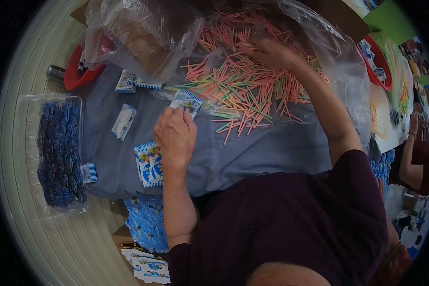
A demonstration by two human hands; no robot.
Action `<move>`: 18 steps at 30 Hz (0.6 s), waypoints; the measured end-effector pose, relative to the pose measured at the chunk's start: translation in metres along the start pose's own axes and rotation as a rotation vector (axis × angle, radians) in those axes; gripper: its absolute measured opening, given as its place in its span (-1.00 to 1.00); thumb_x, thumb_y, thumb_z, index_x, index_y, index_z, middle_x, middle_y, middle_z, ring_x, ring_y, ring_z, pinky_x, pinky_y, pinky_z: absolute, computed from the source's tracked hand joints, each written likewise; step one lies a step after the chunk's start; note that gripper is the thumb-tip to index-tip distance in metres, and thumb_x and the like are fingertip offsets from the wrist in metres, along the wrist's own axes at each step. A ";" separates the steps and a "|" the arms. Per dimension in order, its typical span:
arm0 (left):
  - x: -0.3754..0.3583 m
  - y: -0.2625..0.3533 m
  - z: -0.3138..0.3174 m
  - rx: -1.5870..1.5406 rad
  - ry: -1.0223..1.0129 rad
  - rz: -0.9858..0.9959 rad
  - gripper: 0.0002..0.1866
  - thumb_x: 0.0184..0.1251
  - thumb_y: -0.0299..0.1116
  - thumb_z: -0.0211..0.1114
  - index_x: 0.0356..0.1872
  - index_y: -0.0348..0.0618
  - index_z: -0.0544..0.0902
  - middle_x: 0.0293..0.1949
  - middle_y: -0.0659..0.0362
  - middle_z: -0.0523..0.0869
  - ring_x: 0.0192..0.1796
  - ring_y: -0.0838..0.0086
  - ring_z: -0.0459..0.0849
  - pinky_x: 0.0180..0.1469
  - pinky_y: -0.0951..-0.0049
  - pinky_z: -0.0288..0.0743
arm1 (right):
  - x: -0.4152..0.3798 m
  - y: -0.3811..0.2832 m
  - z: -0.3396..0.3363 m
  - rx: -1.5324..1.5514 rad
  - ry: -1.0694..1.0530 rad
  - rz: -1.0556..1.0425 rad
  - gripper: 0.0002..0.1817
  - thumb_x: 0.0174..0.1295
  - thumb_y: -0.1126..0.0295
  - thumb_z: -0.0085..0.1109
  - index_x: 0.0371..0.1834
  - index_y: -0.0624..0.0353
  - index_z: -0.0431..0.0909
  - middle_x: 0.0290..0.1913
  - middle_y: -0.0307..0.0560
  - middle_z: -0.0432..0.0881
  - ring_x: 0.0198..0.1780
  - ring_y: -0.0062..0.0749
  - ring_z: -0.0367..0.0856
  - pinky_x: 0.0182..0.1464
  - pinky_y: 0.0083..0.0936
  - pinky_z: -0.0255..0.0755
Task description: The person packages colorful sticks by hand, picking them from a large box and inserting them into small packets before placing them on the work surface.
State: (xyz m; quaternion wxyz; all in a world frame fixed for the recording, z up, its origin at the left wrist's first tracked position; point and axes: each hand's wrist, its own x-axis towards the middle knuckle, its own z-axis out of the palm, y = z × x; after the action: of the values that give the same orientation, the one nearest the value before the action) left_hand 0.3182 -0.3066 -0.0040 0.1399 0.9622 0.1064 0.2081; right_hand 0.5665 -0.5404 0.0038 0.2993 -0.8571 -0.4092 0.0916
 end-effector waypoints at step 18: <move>-0.009 0.000 0.016 0.119 0.081 0.080 -0.92 0.20 -0.45 0.31 -0.32 -0.20 0.71 -0.31 0.04 0.67 -0.23 0.06 0.66 -0.15 0.10 0.54 | -0.046 -0.016 0.021 -0.765 -0.164 -0.189 -0.38 0.07 0.54 0.10 0.32 0.15 0.44 0.11 -0.14 0.65 0.34 -0.15 0.41 0.21 0.14 0.29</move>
State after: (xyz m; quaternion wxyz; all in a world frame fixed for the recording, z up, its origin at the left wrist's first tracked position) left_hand 0.3171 -0.3124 -0.0213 0.0697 0.9631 0.0855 0.2457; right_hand 0.5178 -0.5577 -0.0079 -0.0677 -0.8552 -0.5132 -0.0272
